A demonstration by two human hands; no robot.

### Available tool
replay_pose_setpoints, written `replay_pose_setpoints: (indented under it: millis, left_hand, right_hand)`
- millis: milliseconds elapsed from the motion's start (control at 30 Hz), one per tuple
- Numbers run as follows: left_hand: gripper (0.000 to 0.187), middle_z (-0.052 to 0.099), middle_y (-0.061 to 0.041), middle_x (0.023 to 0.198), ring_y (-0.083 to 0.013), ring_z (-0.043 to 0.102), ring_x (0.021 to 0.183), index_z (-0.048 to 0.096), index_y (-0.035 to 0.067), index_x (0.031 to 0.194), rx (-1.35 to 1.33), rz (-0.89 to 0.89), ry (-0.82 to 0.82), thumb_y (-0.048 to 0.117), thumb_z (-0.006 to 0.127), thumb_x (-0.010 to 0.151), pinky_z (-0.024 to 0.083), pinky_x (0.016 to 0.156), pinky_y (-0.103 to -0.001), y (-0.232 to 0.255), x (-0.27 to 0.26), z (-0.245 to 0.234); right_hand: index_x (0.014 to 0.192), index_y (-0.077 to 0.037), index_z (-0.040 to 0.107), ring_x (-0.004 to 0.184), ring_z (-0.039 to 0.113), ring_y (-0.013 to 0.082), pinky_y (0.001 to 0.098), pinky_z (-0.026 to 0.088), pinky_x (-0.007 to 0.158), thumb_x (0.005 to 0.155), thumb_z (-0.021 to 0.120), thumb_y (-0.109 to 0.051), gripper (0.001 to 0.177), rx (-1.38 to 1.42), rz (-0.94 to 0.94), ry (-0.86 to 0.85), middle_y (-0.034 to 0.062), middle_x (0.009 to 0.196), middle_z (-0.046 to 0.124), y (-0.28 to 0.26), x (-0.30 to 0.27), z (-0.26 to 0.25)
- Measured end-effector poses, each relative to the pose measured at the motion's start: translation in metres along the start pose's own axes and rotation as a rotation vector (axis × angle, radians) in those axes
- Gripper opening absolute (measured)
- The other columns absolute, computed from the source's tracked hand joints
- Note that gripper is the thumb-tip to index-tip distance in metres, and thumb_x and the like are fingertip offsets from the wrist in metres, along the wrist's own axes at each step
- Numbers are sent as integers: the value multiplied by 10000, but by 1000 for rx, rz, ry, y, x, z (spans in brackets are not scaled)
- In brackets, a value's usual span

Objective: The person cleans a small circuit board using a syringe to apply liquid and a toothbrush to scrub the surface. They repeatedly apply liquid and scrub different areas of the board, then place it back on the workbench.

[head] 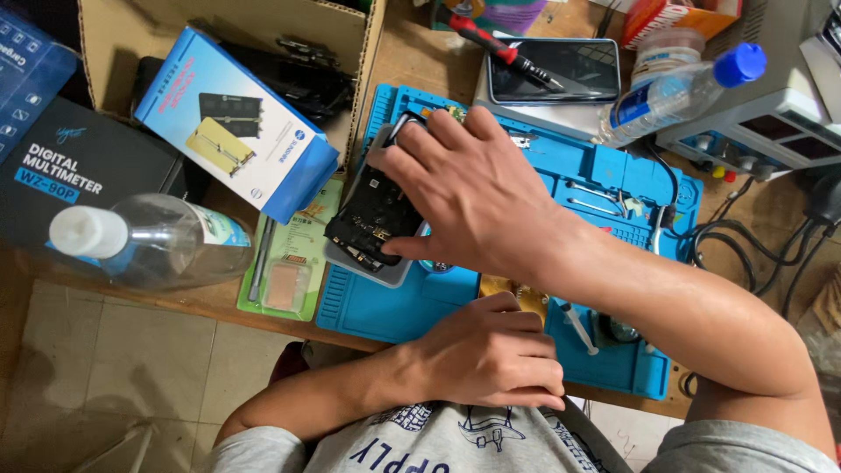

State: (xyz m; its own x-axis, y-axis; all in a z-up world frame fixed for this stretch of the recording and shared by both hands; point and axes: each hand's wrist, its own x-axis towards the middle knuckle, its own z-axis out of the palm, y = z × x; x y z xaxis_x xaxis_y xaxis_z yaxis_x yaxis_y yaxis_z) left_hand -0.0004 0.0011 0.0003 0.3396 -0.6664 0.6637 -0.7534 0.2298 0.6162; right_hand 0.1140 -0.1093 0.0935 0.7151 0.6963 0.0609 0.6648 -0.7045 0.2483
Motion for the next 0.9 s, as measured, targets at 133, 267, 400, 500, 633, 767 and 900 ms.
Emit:
replay_pose_setpoints:
  millis: [133, 267, 400, 500, 633, 767, 900]
  left_hand:
    - [213, 718, 4, 981, -257, 632, 973, 757, 191, 1065, -3, 26, -2, 359, 761, 1196, 438, 894, -409, -1, -3, 2]
    - [175, 719, -11, 961, -248, 638, 928, 774, 187, 1087, -42, 25, 13, 334, 831, 1164, 471, 853, -412, -3, -8, 9]
    - [109, 728, -13, 1020, -256, 677, 1005, 776, 212, 1161, -71, 14, -24, 309, 821, 1180, 498, 905, -422, -5, -14, 14]
    - [83, 781, -7, 1042, -263, 685, 993, 818, 202, 1238, -63, 31, 7, 276, 800, 1206, 487, 903, -429, -5, -14, 14]
    - [114, 759, 33, 1036, -242, 646, 940, 813, 263, 1339, -22, 43, -3, 260, 719, 1276, 441, 882, -422, -4, -13, 13]
    - [199, 750, 81, 1036, -202, 682, 933, 830, 356, 1362, -1, 23, -18, 369, 647, 1286, 432, 874, -408, -4, -12, 11]
    - [253, 756, 83, 1021, -218, 662, 963, 887, 278, 1169, -48, 51, -31, 433, 692, 1211, 439, 849, -394, -1, 2, 0]
  right_hand:
    - [1601, -176, 647, 1123, 632, 338, 519, 462, 962, 968, 841, -830, 930, 265, 28, -80, 111, 1278, 707, 15, 0, -16]
    - [1645, -20, 635, 1124, 697, 396, 561, 448, 923, 914, 1167, -456, 1003, 336, 114, 119, 106, 1300, 763, 49, -13, -51]
    - [1604, 148, 536, 1277, 651, 501, 589, 519, 990, 1024, 1241, -128, 953, 514, 161, 200, 375, 1522, 627, 74, -35, -69]
    - [1664, 104, 493, 1297, 664, 529, 622, 563, 1015, 975, 1231, -78, 1026, 564, 95, 193, 375, 1507, 628, 66, -30, -53]
    - [1679, -75, 585, 1088, 525, 351, 516, 389, 898, 817, 1129, -468, 1093, 465, 47, 7, 104, 1265, 690, 38, -15, -20]
    - [1721, -157, 563, 1093, 474, 329, 482, 398, 905, 820, 1066, -659, 1148, 374, -41, 7, 86, 1255, 577, 32, -14, -2]
    - [1724, -99, 568, 1113, 469, 334, 503, 400, 952, 1104, 775, -838, 987, 282, -12, 94, 117, 1272, 527, 57, -37, -35]
